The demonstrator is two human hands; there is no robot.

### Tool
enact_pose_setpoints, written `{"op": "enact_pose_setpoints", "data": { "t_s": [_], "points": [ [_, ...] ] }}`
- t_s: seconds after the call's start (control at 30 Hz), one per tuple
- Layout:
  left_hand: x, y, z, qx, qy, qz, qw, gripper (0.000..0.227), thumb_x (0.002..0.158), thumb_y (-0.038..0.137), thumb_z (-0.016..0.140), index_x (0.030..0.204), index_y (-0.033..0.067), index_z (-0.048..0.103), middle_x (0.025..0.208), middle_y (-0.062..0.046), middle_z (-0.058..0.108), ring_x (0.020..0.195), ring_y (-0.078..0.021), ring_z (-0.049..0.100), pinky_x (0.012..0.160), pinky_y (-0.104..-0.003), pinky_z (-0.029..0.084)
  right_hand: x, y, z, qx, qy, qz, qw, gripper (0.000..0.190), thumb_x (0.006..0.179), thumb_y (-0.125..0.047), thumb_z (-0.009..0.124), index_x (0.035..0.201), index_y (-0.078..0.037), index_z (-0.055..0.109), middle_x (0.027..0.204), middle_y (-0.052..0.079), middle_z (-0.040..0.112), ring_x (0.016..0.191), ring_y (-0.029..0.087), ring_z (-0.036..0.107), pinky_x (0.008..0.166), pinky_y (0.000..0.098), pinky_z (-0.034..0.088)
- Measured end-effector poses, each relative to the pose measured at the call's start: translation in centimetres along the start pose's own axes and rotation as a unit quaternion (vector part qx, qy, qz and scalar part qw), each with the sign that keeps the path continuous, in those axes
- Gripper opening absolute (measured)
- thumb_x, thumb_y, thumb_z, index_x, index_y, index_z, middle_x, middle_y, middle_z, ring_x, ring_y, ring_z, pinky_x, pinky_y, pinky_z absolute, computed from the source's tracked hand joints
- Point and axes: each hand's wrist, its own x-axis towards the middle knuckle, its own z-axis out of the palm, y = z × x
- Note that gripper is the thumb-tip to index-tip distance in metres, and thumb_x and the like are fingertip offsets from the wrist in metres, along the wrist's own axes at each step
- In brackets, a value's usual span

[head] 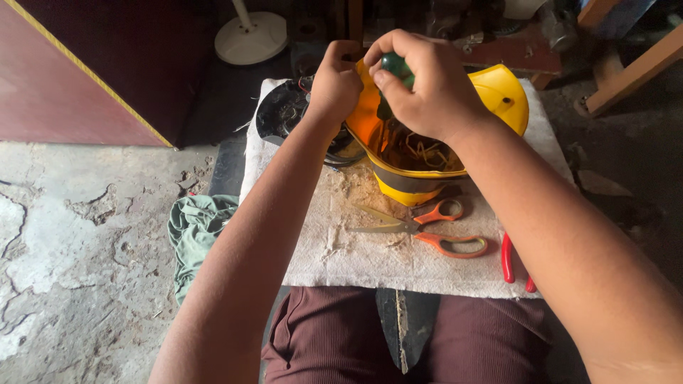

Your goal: The person manipulates wiring and internal components of a yellow blender base by hand and using a screwdriver. They handle a small cylindrical part while tools like pliers and scissors remain on the workspace.

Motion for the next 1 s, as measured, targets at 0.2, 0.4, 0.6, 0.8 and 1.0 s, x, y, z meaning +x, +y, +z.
{"op": "enact_pose_setpoints", "data": {
  "t_s": [0.2,0.4,0.6,0.8,1.0],
  "points": [
    [-0.5,0.6,-0.4,0.193,-0.018,0.053,0.98,0.033,0.085,0.011,0.065,0.118,0.0094,0.07,0.113,-0.015,0.076,0.109,-0.0289,0.072,0.092,-0.037,0.055,0.9,-0.1,0.1,-0.03,-0.044,-0.013,0.998,0.014,0.098,-0.008,0.069,0.108,-0.003,0.062,0.089,0.016,0.07,0.085,0.031,0.07,0.076,0.0403,0.054],
    [-0.5,1.3,0.1,0.152,-0.023,0.058,0.986,0.038,0.082,0.003,0.062,0.118,0.0074,0.068,0.111,-0.015,0.077,0.107,-0.0267,0.074,0.093,-0.036,0.056,2.8,-1.2,-1.8,-0.052,-0.124,0.065,0.989,0.023,0.091,-0.02,0.077,0.106,-0.006,0.066,0.081,0.016,0.072,0.076,0.029,0.073,0.068,0.0409,0.055],
    [-0.3,0.2,0.0,0.118,-0.017,0.031,0.992,0.044,0.078,-0.002,0.054,0.119,0.0052,0.067,0.11,-0.015,0.074,0.101,-0.0275,0.074,0.086,-0.036,0.06,3.2,-1.2,-2.3,-0.234,-0.198,0.088,0.948,0.033,0.093,-0.04,0.081,0.098,-0.009,0.071,0.075,0.017,0.07,0.074,0.036,0.07,0.072,0.0474,0.055],
    [-0.5,-0.1,-0.1,0.176,-0.018,0.076,0.981,0.018,0.096,0.008,0.06,0.111,0.0011,0.068,0.101,-0.016,0.076,0.095,-0.0261,0.074,0.084,-0.035,0.057,4.8,-1.2,-2.5,-0.141,-0.343,0.078,0.925,0.036,0.082,-0.022,0.073,0.114,-0.01,0.06,0.107,0.016,0.069,0.099,0.034,0.067,0.079,0.0479,0.051],
    [-0.6,0.1,0.1,0.045,-0.005,0.016,0.999,0.03,0.085,0.002,0.058,0.111,0.0032,0.071,0.102,-0.008,0.077,0.093,-0.0164,0.071,0.082,-0.03,0.056,5.4,-2.6,-2.0,-0.15,-0.364,0.194,0.898,0.039,0.087,-0.01,0.066,0.124,-0.014,0.056,0.111,0.014,0.07,0.106,0.031,0.068,0.086,0.0472,0.053]
  ]
}}
